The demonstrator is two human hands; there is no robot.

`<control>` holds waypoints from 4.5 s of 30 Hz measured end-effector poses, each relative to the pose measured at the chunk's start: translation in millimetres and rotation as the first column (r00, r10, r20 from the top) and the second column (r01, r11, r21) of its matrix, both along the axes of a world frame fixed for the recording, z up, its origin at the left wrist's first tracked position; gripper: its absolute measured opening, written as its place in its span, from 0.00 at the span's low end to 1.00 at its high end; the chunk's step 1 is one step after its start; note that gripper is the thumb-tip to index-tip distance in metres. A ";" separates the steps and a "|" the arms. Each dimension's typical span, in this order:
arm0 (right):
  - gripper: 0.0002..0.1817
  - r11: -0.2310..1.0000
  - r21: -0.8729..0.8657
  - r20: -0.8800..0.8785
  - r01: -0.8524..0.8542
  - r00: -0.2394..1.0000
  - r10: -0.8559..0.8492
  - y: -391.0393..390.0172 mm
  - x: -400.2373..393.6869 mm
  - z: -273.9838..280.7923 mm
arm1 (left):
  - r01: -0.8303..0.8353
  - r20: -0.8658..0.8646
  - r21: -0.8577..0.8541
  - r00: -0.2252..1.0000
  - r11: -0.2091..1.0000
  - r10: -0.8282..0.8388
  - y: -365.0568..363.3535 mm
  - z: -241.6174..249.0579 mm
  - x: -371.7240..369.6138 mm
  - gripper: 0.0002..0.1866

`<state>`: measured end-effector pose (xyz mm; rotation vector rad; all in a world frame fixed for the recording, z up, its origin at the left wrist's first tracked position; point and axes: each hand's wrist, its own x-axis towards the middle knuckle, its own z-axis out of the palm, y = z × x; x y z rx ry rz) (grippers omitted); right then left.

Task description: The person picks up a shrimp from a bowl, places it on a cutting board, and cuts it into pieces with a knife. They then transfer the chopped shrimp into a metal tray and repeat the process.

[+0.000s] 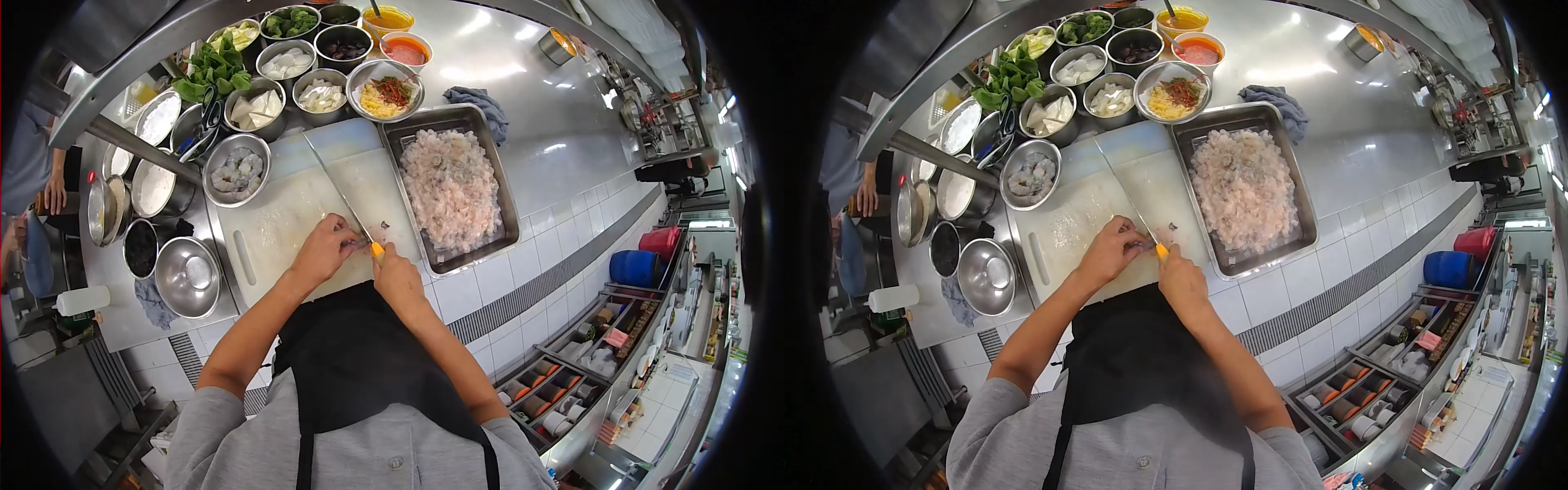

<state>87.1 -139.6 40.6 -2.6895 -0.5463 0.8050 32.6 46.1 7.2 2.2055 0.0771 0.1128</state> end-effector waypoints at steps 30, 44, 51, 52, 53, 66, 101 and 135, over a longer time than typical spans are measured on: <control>0.21 0.997 0.072 0.149 -0.008 0.989 -0.003 -35.1 4.5 21.7 | 0.114 0.017 0.138 0.993 0.984 -0.118 -9.1 3.8 27.2 0.10; 0.19 0.999 0.036 0.046 0.031 0.998 -0.032 -20.2 10.6 0.1 | 0.136 0.034 0.154 0.989 0.979 -0.143 -7.8 -0.9 33.2 0.10; 0.18 0.998 -0.059 0.023 0.008 1.000 -0.007 -27.9 -1.8 27.5 | 0.114 0.041 0.139 0.992 0.984 -0.121 -9.4 -3.8 28.9 0.10; 0.18 0.999 -0.042 0.018 0.021 1.000 -0.020 -28.6 -4.0 19.5 | 0.114 0.035 0.130 0.992 0.985 -0.120 -9.4 -4.9 28.1 0.10; 0.18 0.999 -0.035 0.027 0.017 0.999 -0.016 -23.8 -1.6 12.1 | 0.120 0.029 0.121 0.992 0.985 -0.124 -9.8 -5.7 28.2 0.11; 0.17 0.999 0.051 0.094 0.006 0.996 -0.011 -9.1 16.7 -10.6 | 0.062 0.039 0.094 0.997 0.994 -0.066 -14.6 -8.3 23.6 0.09; 0.20 0.995 -0.090 -0.041 -0.031 0.999 0.027 -21.3 6.8 49.3 | 0.027 0.056 0.112 0.998 0.993 -0.034 -7.1 -2.7 15.9 0.09; 0.20 0.997 0.069 0.059 -0.019 0.998 0.015 2.5 14.7 -0.7 | 0.110 0.069 0.173 0.990 0.979 -0.124 -5.5 -3.5 16.8 0.09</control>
